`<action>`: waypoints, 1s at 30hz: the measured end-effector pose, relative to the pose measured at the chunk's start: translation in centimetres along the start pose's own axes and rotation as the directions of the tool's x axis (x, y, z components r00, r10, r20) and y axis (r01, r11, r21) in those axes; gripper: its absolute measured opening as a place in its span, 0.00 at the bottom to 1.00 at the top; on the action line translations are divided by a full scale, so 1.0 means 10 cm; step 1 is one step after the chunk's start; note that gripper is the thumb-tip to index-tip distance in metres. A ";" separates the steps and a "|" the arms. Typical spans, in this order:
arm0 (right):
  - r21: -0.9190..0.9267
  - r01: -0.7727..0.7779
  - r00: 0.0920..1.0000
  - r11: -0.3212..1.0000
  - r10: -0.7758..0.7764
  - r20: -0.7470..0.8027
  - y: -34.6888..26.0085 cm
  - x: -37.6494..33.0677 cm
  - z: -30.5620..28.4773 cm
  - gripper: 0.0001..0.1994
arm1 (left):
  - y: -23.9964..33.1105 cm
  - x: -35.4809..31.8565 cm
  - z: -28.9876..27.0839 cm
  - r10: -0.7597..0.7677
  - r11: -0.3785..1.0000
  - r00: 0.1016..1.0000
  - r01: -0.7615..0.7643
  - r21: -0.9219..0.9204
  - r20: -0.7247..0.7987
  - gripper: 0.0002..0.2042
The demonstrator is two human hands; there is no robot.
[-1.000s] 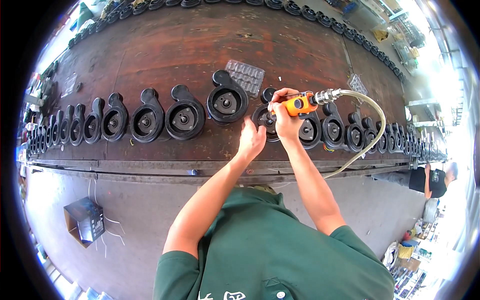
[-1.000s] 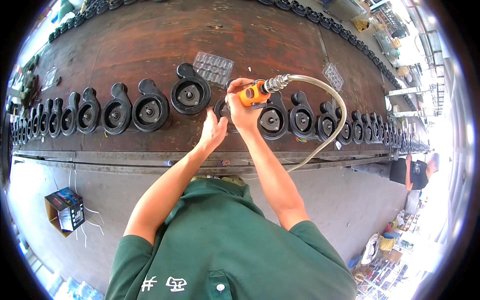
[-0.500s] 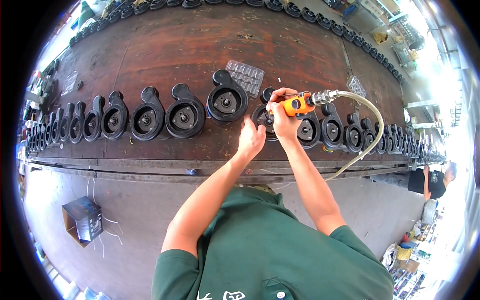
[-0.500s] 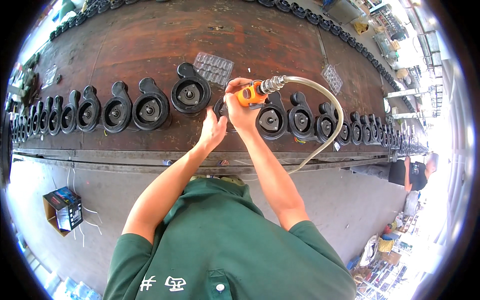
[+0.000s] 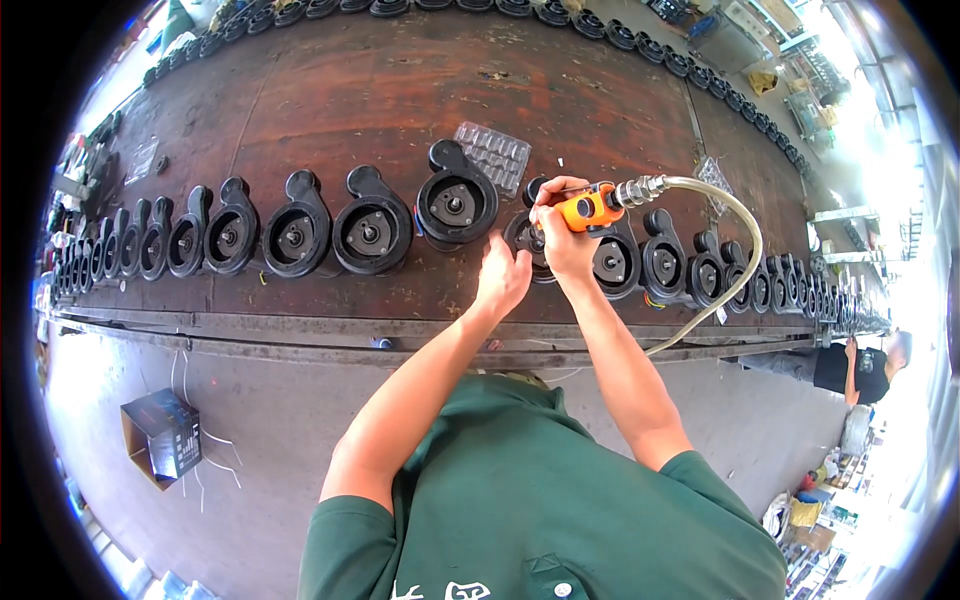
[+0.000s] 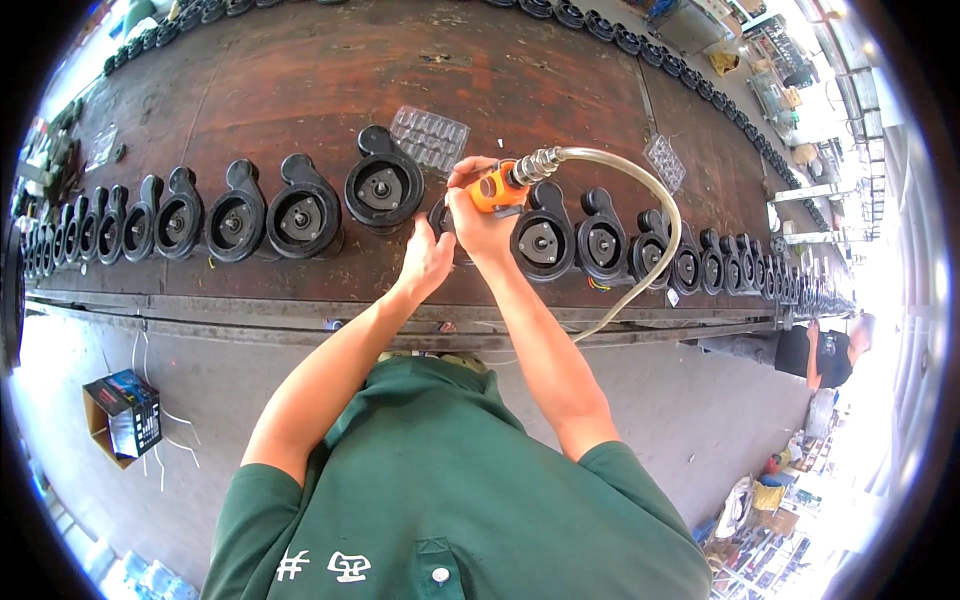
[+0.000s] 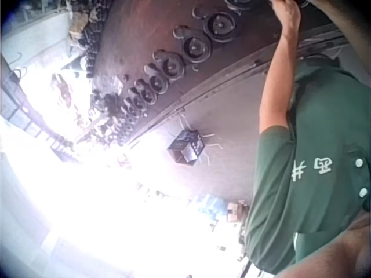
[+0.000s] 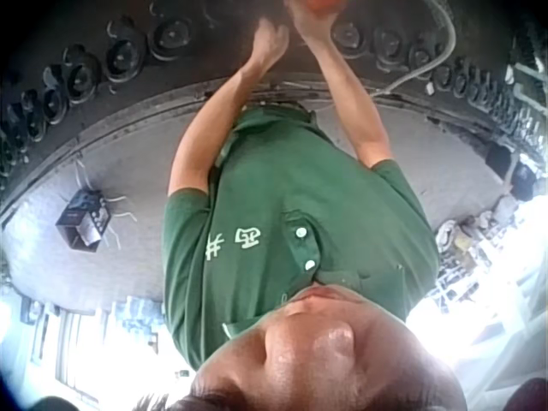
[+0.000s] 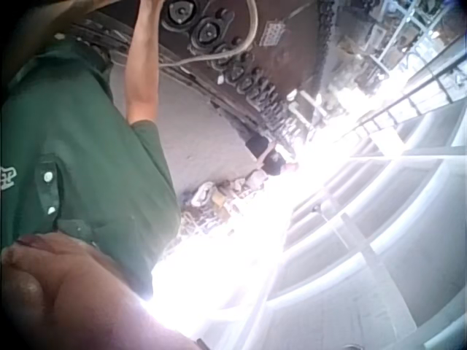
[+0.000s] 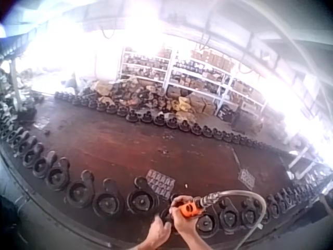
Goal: The person assembles electronic components by using a pneumatic screwdriver to secure screws into black plastic housings arranged on a workbench.
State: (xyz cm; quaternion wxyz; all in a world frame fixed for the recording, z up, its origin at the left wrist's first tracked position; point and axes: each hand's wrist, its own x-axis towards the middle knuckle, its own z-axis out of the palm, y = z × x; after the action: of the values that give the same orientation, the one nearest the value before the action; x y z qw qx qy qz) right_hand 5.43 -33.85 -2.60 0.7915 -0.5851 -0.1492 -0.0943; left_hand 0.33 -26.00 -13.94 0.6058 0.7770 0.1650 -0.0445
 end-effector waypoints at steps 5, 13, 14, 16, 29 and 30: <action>-0.093 0.014 0.998 0.996 -0.008 0.057 0.01 -0.01 -0.03 0.13 | -0.01 0.02 -0.01 0.023 0.999 1.000 -0.023 0.036 0.009 0.35; -0.192 0.047 0.993 0.980 -0.024 0.118 0.07 -0.01 -0.11 0.13 | 0.06 -0.01 -0.04 0.013 1.000 1.000 -0.013 0.025 0.016 0.34; -0.194 0.037 0.995 0.980 -0.017 0.102 0.05 -0.01 -0.10 0.13 | 0.08 -0.02 -0.05 0.018 1.000 1.000 -0.018 0.023 0.014 0.33; -0.189 0.045 0.996 0.981 -0.029 0.085 0.00 0.00 -0.09 0.14 | 0.12 -0.05 -0.07 0.027 0.999 1.000 -0.027 0.025 0.010 0.33; -0.058 -0.021 0.998 0.998 0.024 0.052 -0.01 0.02 -0.02 0.14 | 0.26 -0.11 -0.15 0.000 1.000 1.000 0.000 0.002 0.014 0.30; -0.055 -0.025 0.998 0.998 0.028 0.051 -0.01 0.03 -0.02 0.13 | 0.25 -0.10 -0.14 -0.009 1.000 1.000 0.009 0.004 0.014 0.30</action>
State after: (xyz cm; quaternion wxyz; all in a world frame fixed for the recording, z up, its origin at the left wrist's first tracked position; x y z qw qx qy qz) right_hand 5.66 -34.06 -2.43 0.7724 -0.6106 -0.1593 -0.0729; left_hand -0.07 -25.38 -10.98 0.6051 0.7773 0.1639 -0.0530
